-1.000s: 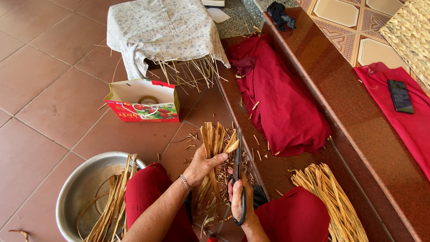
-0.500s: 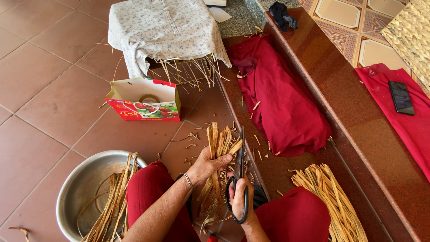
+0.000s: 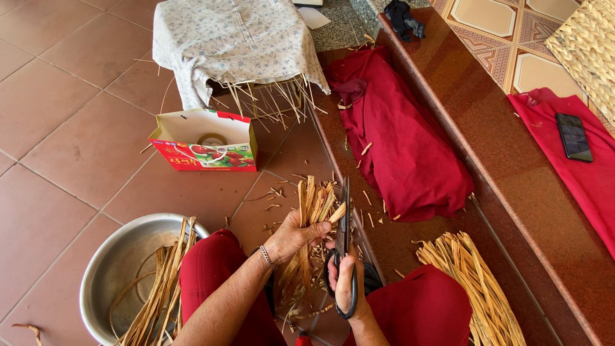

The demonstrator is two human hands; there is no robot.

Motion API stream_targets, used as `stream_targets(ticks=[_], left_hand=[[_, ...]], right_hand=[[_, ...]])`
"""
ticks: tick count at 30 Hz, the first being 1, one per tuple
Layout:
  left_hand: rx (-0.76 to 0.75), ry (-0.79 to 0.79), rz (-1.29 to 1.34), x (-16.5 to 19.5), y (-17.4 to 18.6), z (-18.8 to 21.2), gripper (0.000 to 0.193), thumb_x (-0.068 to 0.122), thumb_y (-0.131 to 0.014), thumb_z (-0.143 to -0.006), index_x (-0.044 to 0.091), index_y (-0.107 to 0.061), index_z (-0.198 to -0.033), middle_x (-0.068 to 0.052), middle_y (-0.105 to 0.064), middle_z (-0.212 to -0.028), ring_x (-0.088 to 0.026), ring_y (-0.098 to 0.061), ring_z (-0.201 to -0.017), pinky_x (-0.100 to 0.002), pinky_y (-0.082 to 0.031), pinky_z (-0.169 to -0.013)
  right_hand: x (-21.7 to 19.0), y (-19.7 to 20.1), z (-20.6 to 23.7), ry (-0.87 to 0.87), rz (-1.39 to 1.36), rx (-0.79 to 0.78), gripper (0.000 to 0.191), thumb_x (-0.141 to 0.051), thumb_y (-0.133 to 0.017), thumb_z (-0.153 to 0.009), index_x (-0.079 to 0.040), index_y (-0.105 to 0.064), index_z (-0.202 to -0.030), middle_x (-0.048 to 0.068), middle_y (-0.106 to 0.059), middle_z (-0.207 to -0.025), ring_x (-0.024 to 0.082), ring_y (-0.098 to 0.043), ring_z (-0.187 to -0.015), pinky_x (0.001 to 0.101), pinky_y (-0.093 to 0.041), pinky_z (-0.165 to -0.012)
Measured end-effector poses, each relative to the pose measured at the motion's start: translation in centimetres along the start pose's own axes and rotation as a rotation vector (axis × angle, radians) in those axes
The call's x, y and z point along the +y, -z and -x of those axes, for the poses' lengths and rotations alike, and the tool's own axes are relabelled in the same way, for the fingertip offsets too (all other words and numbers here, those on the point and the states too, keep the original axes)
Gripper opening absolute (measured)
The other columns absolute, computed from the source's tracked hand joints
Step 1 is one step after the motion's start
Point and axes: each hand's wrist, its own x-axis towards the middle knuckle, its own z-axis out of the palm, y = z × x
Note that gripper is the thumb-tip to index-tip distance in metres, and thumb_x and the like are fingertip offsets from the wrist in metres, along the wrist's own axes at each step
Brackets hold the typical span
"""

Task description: The person sits on the floor and repeatedly picks up bundles of dried plant strips from a metal bowl. Using shears, the person cuts the strips into short pieces, which fall onto the floor. The person continues this process throughout the clip.

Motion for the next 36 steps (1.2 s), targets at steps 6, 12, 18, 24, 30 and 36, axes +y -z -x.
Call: stream_targets(ticks=[6,12,18,24,30,36], left_hand=[[-0.014,0.015,-0.008,-1.3,0.3,-0.2,0.024,0.027,-0.076,-0.093,0.007,-0.068,-0.101,0.003,-0.063,-0.077,-0.007,-0.053,-0.062,-0.023,-0.045,-0.054],[0.026,0.102,-0.071,-1.6,0.8,0.4,0.020,0.024,-0.074,-0.096,0.005,-0.069,-0.101,0.000,-0.065,-0.077,-0.008,-0.055,-0.064,-0.025,-0.048,-0.056],[0.088,0.065,0.068,-0.4,1.0,0.1,0.020,0.025,-0.067,-0.099,0.005,-0.069,-0.098,-0.002,-0.070,-0.078,-0.010,-0.054,-0.062,-0.025,-0.047,-0.056],[0.103,0.011,0.033,-0.5,0.8,-0.4,0.025,0.032,-0.064,-0.101,0.009,-0.066,-0.110,0.002,-0.065,-0.085,-0.008,-0.058,-0.074,-0.024,-0.051,-0.065],[0.196,0.076,-0.082,-0.7,0.7,-0.4,0.038,0.044,-0.050,-0.105,0.010,-0.061,-0.119,0.005,-0.062,-0.090,-0.007,-0.057,-0.076,-0.023,-0.051,-0.068],[0.190,-0.072,-0.166,-0.7,0.4,-1.0,0.041,0.038,-0.056,-0.104,0.009,-0.057,-0.133,0.001,-0.061,-0.087,-0.009,-0.053,-0.071,-0.029,-0.049,-0.063]], right_hand=[[1.7,0.8,-0.4,-0.065,-0.032,0.076,0.093,-0.078,-0.020,-0.094,0.001,-0.063,-0.116,-0.004,-0.044,-0.059,0.004,-0.038,-0.042,0.0211,-0.033,-0.034],[-1.5,4.5,-2.7,0.046,-0.190,0.232,0.096,-0.081,-0.019,-0.096,0.003,-0.057,-0.122,-0.003,-0.046,-0.063,0.005,-0.040,-0.047,0.0229,-0.032,-0.039],[-2.1,1.4,-0.9,0.118,-0.010,0.036,0.098,-0.082,-0.024,-0.094,0.001,-0.050,-0.139,0.001,-0.055,-0.080,0.007,-0.049,-0.063,0.0217,-0.036,-0.055],[-2.0,0.3,0.2,0.055,-0.012,-0.057,0.090,-0.074,-0.032,-0.097,0.002,-0.053,-0.141,0.001,-0.052,-0.075,0.006,-0.045,-0.058,0.0228,-0.039,-0.052],[-2.6,-0.3,0.1,0.076,0.165,-0.041,0.079,-0.066,-0.035,-0.100,0.000,-0.057,-0.138,0.000,-0.057,-0.077,0.007,-0.047,-0.057,0.0229,-0.041,-0.050],[-3.4,-0.7,-0.1,0.141,0.234,-0.020,0.076,-0.064,-0.036,-0.103,-0.001,-0.055,-0.140,0.001,-0.059,-0.080,0.007,-0.049,-0.062,0.0242,-0.044,-0.055]])
